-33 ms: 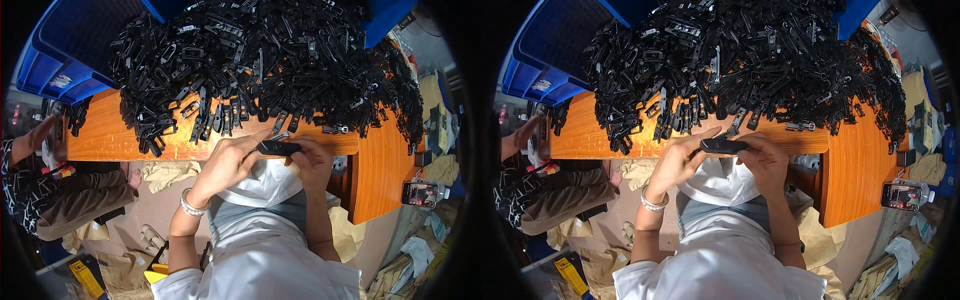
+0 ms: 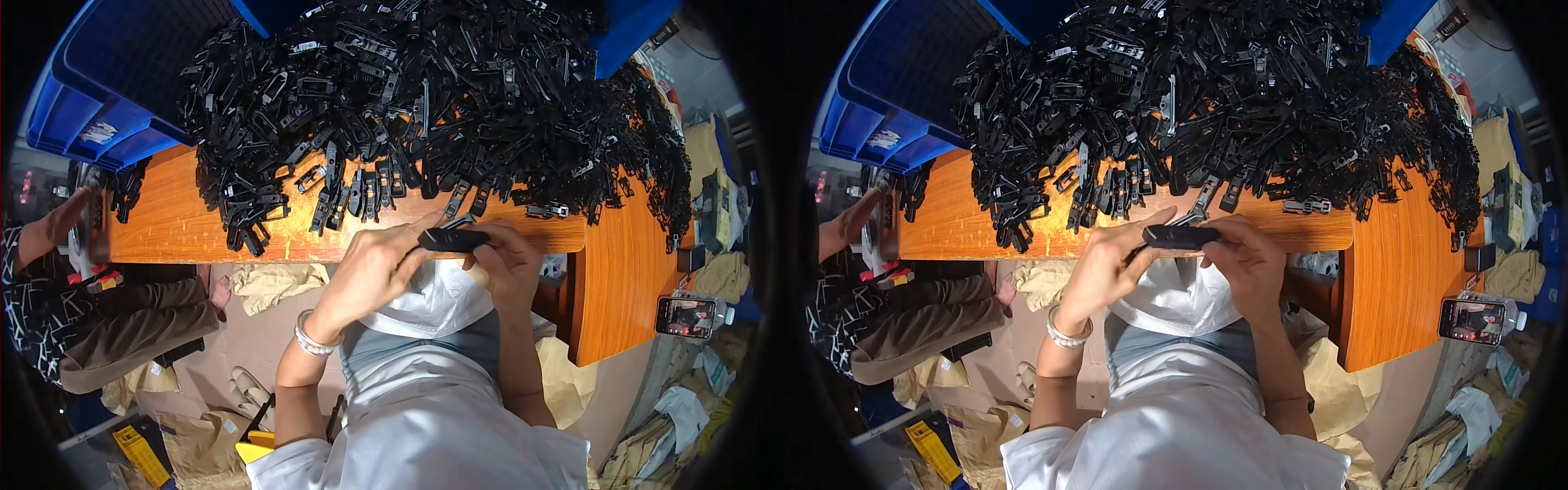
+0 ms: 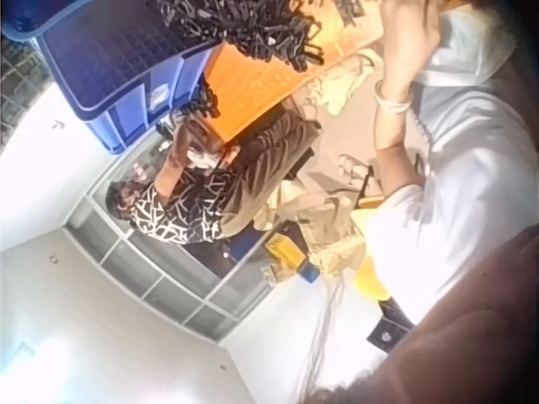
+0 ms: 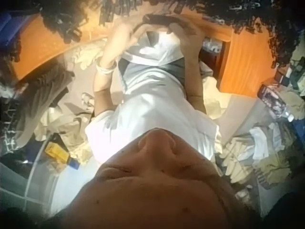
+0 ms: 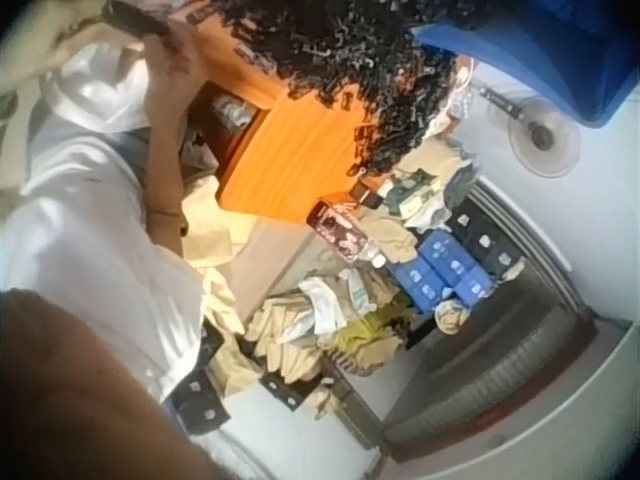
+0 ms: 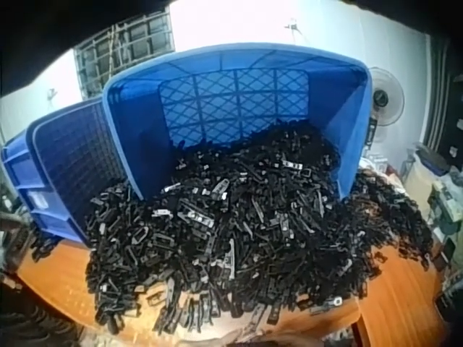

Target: Assembling small black plastic components by hand at a workbench.

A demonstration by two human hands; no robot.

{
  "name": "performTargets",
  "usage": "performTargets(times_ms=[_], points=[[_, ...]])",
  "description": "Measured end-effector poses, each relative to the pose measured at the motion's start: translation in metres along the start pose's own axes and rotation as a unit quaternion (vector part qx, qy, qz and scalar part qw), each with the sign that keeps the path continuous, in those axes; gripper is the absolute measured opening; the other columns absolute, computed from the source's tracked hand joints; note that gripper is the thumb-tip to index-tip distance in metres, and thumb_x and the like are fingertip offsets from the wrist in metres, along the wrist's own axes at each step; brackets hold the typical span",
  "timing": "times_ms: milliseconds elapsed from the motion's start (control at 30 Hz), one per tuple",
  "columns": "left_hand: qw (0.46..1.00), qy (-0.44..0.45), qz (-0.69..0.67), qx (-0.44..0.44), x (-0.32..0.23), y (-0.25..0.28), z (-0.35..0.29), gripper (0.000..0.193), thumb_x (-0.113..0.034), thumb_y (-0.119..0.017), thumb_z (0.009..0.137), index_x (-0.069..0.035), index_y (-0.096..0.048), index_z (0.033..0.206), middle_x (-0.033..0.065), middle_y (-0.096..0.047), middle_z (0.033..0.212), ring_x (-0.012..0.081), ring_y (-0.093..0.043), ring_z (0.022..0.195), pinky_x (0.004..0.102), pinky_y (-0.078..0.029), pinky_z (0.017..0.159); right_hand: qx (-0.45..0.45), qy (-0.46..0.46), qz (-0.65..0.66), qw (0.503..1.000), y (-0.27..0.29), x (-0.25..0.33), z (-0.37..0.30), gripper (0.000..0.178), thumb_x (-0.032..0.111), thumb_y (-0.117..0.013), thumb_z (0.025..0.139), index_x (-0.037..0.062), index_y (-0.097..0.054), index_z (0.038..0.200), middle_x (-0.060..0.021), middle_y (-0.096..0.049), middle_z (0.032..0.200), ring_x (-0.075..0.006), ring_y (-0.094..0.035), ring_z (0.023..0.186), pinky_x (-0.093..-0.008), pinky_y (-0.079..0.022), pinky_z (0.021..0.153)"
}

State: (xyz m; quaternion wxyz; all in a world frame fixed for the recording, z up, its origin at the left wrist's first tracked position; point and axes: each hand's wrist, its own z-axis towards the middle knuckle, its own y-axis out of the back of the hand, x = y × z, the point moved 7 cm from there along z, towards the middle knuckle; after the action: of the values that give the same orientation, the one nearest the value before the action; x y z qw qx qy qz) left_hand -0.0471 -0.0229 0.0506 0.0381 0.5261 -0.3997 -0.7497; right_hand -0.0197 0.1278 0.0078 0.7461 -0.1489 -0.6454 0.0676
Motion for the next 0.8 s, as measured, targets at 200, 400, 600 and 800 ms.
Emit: performTargets(times_ms=[200,400,600,800], points=[[0.988,-0.077,-0.013,-0.132,-0.004,-0.004,-0.014,0.038,0.004,-0.063,0.067,0.003,-0.055,0.104,0.0086,-0.053,0.064,0.0178,-0.053,0.053,0.0309,-0.043,0.05,0.014,-0.123,0.119,0.985,0.0,-0.031,0.001,0.02,0.004,-0.048,0.085,-0.0094,-0.054,0.099,-0.0151,-0.061,0.084,-0.0175,-0.057,0.064,-0.0246,-0.046,0.054],[0.903,0.02,-0.38,-0.198,0.026,-0.014,-0.013,0.024,-0.005,-0.059,0.079,0.006,-0.057,0.101,0.0086,-0.06,0.083,0.0124,-0.055,0.06,0.0265,-0.045,0.051,0.058,-0.155,0.278,0.946,-0.013,-0.045,-0.006,0.027,0.013,-0.049,0.088,-0.0082,-0.052,0.104,-0.0143,-0.06,0.083,-0.0169,-0.055,0.061,-0.0244,-0.044,0.054],[0.849,0.258,-0.461,-0.033,0.055,-0.026,-0.016,0.026,-0.015,-0.059,0.083,0.004,-0.06,0.101,0.0047,-0.062,0.07,0.0081,-0.056,0.054,0.0192,-0.043,0.046,0.119,0.034,-0.217,0.968,-0.014,0.008,-0.001,0.023,-0.01,-0.062,0.067,-0.0065,-0.06,0.089,-0.0091,-0.056,0.083,-0.0134,-0.056,0.068,-0.0215,-0.045,0.058],[0.94,0.171,-0.291,0.045,0.025,-0.019,-0.016,0.04,-0.011,-0.068,0.073,0.005,-0.056,0.108,0.0077,-0.062,0.076,0.0091,-0.057,0.058,0.0199,-0.043,0.048,0.067,0.097,-0.282,0.952,-0.017,0.016,-0.01,0.027,-0.007,-0.065,0.065,-0.0031,-0.061,0.091,-0.0079,-0.057,0.086,-0.013,-0.055,0.067,-0.0229,-0.043,0.058]])
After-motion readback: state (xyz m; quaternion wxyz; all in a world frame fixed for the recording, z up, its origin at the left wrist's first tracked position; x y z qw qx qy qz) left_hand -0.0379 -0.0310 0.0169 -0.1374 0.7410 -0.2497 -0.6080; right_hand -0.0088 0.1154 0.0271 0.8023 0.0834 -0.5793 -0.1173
